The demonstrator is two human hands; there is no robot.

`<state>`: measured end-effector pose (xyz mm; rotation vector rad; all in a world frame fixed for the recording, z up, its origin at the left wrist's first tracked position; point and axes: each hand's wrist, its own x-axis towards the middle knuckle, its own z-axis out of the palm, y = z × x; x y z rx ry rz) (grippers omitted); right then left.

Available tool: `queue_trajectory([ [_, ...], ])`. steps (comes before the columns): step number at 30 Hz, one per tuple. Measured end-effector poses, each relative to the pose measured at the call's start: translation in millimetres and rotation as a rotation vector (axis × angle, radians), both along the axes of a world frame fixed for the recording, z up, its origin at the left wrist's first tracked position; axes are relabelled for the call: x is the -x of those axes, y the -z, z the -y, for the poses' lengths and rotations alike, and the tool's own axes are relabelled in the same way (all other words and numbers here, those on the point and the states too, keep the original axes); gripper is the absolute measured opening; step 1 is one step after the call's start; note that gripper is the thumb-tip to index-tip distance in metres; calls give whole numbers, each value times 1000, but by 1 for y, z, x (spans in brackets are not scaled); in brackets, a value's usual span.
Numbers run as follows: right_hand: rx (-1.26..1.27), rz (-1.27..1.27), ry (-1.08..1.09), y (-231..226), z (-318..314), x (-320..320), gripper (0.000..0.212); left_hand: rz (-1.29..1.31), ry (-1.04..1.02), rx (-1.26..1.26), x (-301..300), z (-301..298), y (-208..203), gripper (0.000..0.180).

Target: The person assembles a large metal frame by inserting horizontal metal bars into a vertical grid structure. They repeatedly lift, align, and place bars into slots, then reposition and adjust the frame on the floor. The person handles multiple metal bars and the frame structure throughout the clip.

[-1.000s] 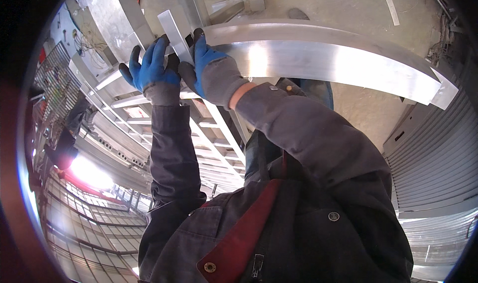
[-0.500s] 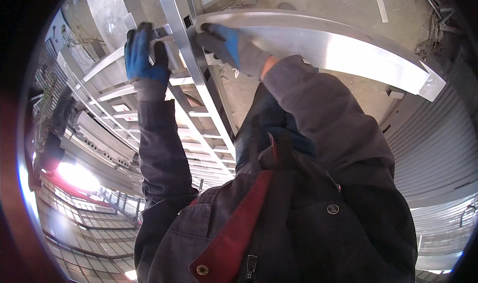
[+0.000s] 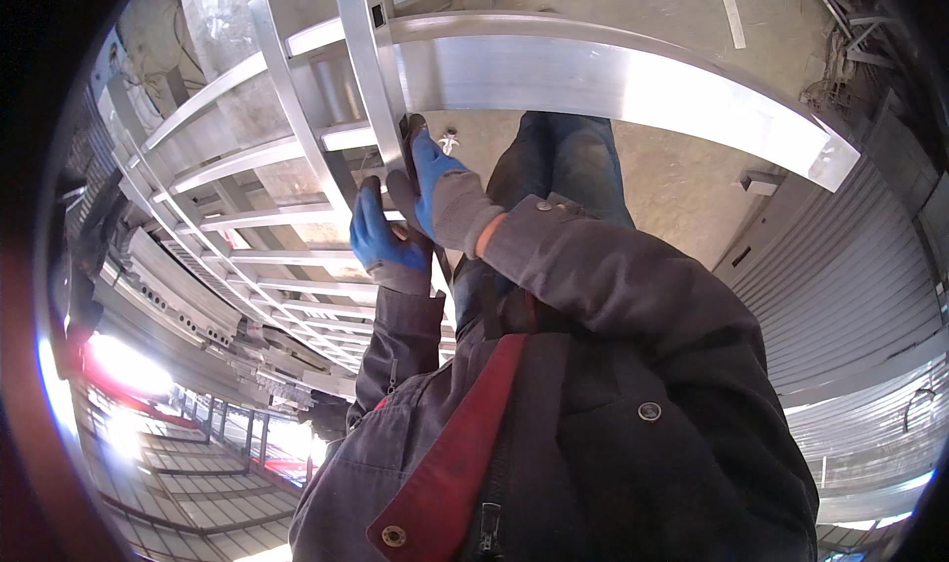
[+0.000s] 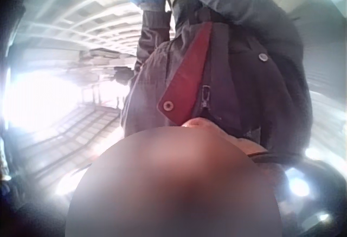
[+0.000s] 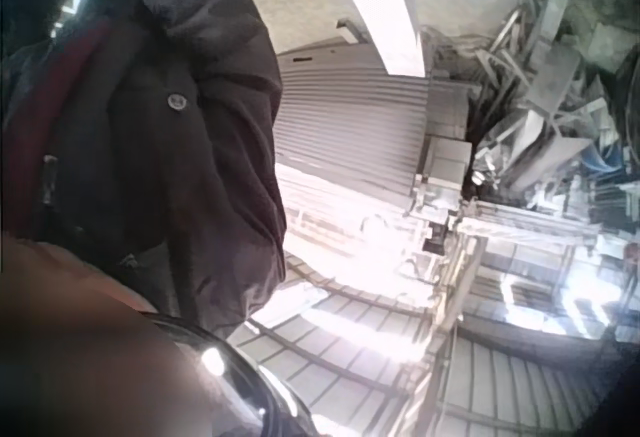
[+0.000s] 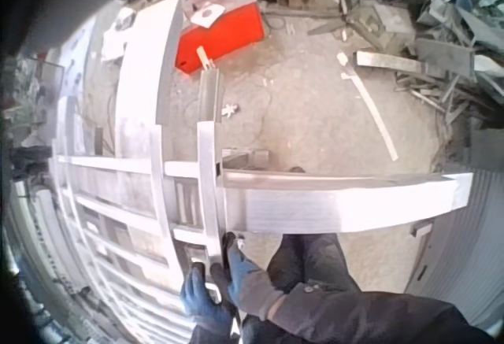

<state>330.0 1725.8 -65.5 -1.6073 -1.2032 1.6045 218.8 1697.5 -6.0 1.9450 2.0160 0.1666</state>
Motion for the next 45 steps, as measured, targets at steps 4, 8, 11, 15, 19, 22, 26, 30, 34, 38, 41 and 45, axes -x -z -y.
queue_trajectory([
  [4, 245, -305, 69, 19, 5, 5, 57, -221, 109, -86, 14, -37, 6, 56],
  [8, 248, -453, 37, 27, 6, 3, 43, -145, 236, 35, 41, -78, 23, 44],
  [11, 250, -392, 7, 26, 4, 2, 39, -65, 289, 73, 52, -91, 34, 40],
  [15, 226, -209, -61, 26, 2, 1, 44, -88, 408, 7, 56, -93, 39, 39],
  [19, 232, -207, -93, 26, 2, -1, 44, -90, 413, 12, 53, -92, 39, 40],
  [22, 245, -203, -100, 27, 2, 1, 43, -57, 366, 106, 48, -92, 35, 45],
  [26, 271, -246, -71, 31, 3, 2, 51, -154, 313, 86, 47, -95, 26, 52],
  [30, 288, -230, -109, 32, 3, 1, 52, -220, 324, 127, 49, -99, 27, 39],
  [34, 272, -257, -55, 24, -1, 2, 55, -243, 366, 67, 49, -101, 30, 31],
  [38, 272, -269, -126, 29, -1, -9, 60, -180, 396, 70, 49, -102, 27, 39],
  [41, 235, -613, 65, 40, 27, -33, 58, 11, 303, 92, 52, -92, 17, 44],
  [45, 395, -302, -252, 51, 83, -43, 39, 60, 18, -187, 61, -53, -2, 34],
])
